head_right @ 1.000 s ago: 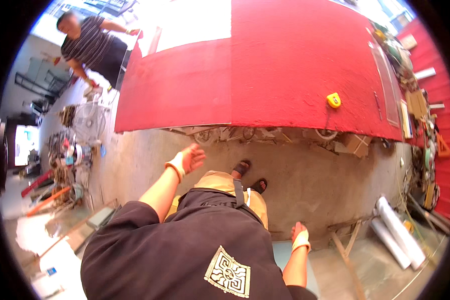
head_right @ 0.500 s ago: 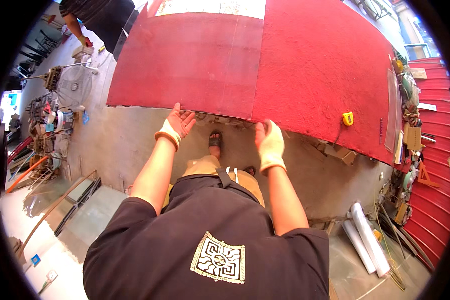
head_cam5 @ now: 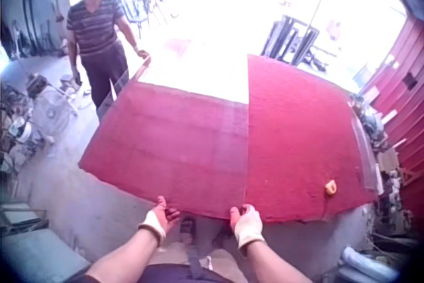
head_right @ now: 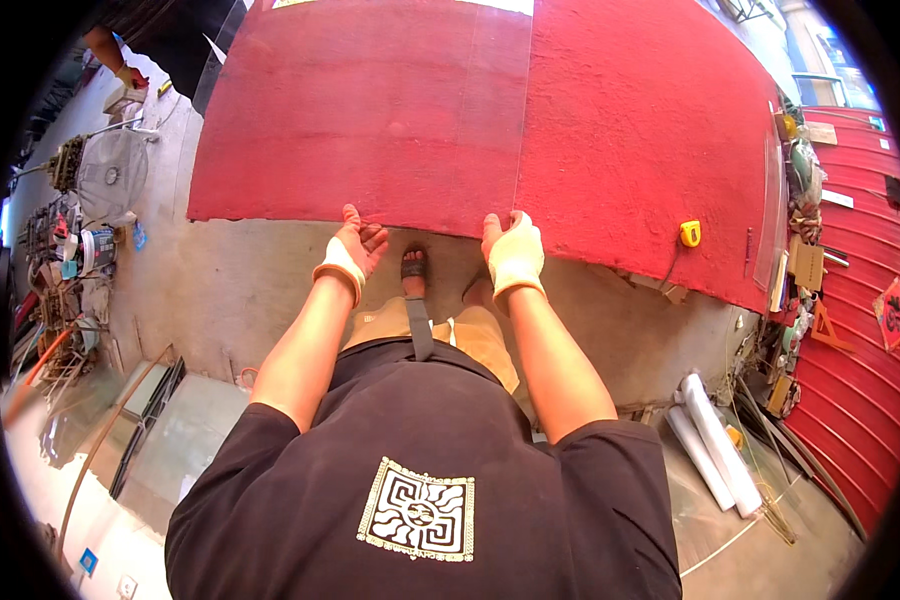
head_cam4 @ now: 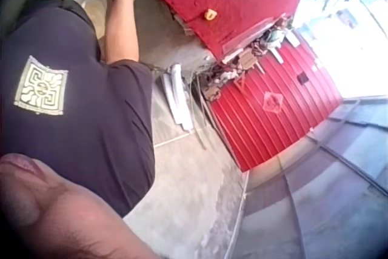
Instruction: The person measures a large pane of glass on a table using a tape measure and a long straight edge, then writes on a notepad with a pen. They place a wooden frame template on the glass and use the tape measure to check the alignment and dimensions.
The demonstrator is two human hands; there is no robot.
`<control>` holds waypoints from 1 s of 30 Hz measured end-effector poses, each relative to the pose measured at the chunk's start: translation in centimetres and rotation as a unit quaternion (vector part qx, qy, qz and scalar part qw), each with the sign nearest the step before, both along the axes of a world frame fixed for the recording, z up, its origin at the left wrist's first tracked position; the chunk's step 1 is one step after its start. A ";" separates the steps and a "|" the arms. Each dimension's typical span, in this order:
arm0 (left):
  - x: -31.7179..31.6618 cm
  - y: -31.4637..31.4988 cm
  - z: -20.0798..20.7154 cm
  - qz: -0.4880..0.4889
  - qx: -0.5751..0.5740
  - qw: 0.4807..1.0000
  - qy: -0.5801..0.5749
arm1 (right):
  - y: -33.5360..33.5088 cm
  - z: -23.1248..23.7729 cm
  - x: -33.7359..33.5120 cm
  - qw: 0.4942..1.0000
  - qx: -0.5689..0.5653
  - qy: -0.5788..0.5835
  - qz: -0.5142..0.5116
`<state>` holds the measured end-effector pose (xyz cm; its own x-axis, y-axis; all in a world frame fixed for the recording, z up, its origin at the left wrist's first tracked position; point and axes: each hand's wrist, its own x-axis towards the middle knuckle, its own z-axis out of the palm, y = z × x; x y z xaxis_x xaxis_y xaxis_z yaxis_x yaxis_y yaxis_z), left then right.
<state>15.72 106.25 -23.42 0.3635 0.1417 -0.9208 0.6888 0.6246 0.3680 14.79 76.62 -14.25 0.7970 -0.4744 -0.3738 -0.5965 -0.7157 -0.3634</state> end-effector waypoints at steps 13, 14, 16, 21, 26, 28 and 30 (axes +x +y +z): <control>-3.6 8.0 -0.2 0.010 0.006 0.998 -0.064 | -0.7 -6.5 -5.8 0.871 0.453 0.142 -0.126; -3.8 8.0 -0.1 0.000 0.000 0.998 -0.068 | -1.1 -7.0 -5.7 0.878 0.441 0.157 -0.104; -4.2 6.8 0.1 0.029 -0.035 0.995 -0.094 | -1.6 -7.7 -4.9 0.828 0.513 0.179 -0.138; -5.9 0.1 1.0 -0.007 -0.155 0.985 -0.081 | -0.9 -8.8 -2.3 0.658 0.712 0.234 -0.080; -5.4 -4.7 0.4 0.027 -0.145 0.987 -0.057 | 0.4 -10.7 -2.8 0.619 0.764 0.163 -0.082; -5.1 -5.1 0.1 0.040 -0.102 0.993 -0.039 | 0.1 -11.5 -3.2 0.603 0.776 0.162 -0.086; -4.9 -5.1 0.0 0.019 -0.098 0.995 -0.029 | -0.3 -12.0 -3.5 0.579 0.797 0.152 -0.085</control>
